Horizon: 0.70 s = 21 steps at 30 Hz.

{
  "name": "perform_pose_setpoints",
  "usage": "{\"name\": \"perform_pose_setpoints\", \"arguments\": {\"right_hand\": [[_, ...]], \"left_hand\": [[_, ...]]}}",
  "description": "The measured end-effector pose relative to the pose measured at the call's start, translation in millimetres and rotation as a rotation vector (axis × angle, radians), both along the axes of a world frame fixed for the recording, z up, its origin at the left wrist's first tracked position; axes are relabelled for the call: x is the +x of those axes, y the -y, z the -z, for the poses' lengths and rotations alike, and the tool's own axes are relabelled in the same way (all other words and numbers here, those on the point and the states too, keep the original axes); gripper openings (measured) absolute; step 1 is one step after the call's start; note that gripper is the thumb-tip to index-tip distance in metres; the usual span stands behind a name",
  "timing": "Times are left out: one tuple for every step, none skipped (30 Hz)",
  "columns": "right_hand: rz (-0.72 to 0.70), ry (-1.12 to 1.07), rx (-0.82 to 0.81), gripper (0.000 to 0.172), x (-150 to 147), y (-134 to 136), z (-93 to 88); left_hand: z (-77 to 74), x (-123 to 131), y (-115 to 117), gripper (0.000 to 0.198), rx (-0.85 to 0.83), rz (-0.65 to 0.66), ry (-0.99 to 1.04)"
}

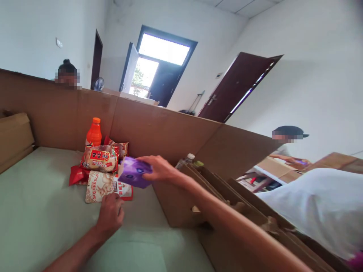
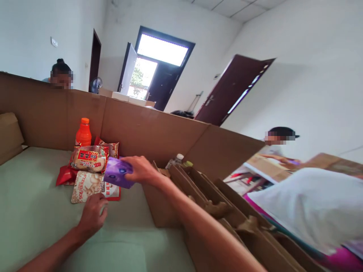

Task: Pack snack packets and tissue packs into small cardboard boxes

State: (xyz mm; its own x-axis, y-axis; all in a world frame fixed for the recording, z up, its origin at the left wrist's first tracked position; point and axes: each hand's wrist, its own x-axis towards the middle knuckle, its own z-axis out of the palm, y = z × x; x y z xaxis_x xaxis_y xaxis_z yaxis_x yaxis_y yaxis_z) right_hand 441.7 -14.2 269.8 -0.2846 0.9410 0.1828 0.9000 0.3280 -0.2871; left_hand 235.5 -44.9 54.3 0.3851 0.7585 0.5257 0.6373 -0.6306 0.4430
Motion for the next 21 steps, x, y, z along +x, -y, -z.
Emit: {"name": "perform_pose_setpoints", "arguments": {"right_hand": [[-0.038,0.023,-0.024,0.060,-13,-13,14.4],[-0.072,0.052,-0.039,0.061,-24,-25,28.7],[-0.082,0.065,-0.052,0.061,-31,-35,42.3],[-0.078,0.072,-0.057,0.062,-36,-43,55.1],[-0.064,0.078,-0.059,0.063,-39,-49,66.6],[-0.045,0.080,-0.058,0.064,-40,-53,76.6],[-0.025,0.079,-0.055,0.066,-41,-56,85.1],[-0.008,0.075,-0.053,0.068,-40,-58,91.8],[0.009,0.070,-0.050,0.069,-40,-58,96.8],[0.030,0.062,-0.045,0.072,-39,-58,100.3],[0.057,0.052,-0.035,0.075,-40,-55,102.5],[0.093,0.038,-0.020,0.078,-41,-51,103.8],[0.133,0.022,-0.001,0.079,-44,-45,104.3],[0.175,0.004,0.020,0.078,-47,-35,104.5],[0.215,-0.014,0.041,0.075,-50,-22,104.4],[0.248,-0.031,0.056,0.071,-53,-6,104.2],[0.270,-0.049,0.072,0.065,-55,13,104.0],[0.274,-0.064,0.093,0.060,-57,34,103.7],[0.259,-0.074,0.124,0.055,-57,57,103.2],[0.236,-0.075,0.171,0.052,-55,81,102.2],[0.216,-0.066,0.233,0.050,-52,106,100.5]], "left_hand": [[-3.2,-12,-4,0.020,0.010,-0.025,0.028],[-5.5,-23,-8,0.028,0.019,-0.053,0.055],[-6.7,-33,-14,0.035,0.025,-0.080,0.078],[-6.7,-40,-20,0.041,0.028,-0.103,0.097],[-5.5,-45,-27,0.046,0.030,-0.118,0.110],[-3.2,-47,-33,0.051,0.029,-0.122,0.118],[-0.1,-47,-39,0.054,0.027,-0.118,0.124],[3.3,-45,-44,0.058,0.024,-0.108,0.127],[6.5,-41,-48,0.061,0.022,-0.096,0.128],[9.3,-38,-51,0.063,0.021,-0.085,0.129],[11.2,-35,-54,0.065,0.023,-0.078,0.129],[12.0,-34,-56,0.067,0.025,-0.073,0.127],[11.9,-34,-56,0.067,0.030,-0.071,0.123],[10.8,-36,-56,0.066,0.037,-0.067,0.118],[9.1,-39,-54,0.063,0.047,-0.059,0.111],[7.2,-44,-51,0.059,0.056,-0.046,0.105],[5.7,-49,-47,0.055,0.068,-0.027,0.099],[5.0,-54,-43,0.052,0.085,-0.002,0.091],[5.6,-60,-39,0.051,0.097,0.033,0.081],[7.8,-66,-35,0.051,0.127,0.064,0.065],[11.6,-71,-31,0.052,0.199,0.077,0.006]]}}
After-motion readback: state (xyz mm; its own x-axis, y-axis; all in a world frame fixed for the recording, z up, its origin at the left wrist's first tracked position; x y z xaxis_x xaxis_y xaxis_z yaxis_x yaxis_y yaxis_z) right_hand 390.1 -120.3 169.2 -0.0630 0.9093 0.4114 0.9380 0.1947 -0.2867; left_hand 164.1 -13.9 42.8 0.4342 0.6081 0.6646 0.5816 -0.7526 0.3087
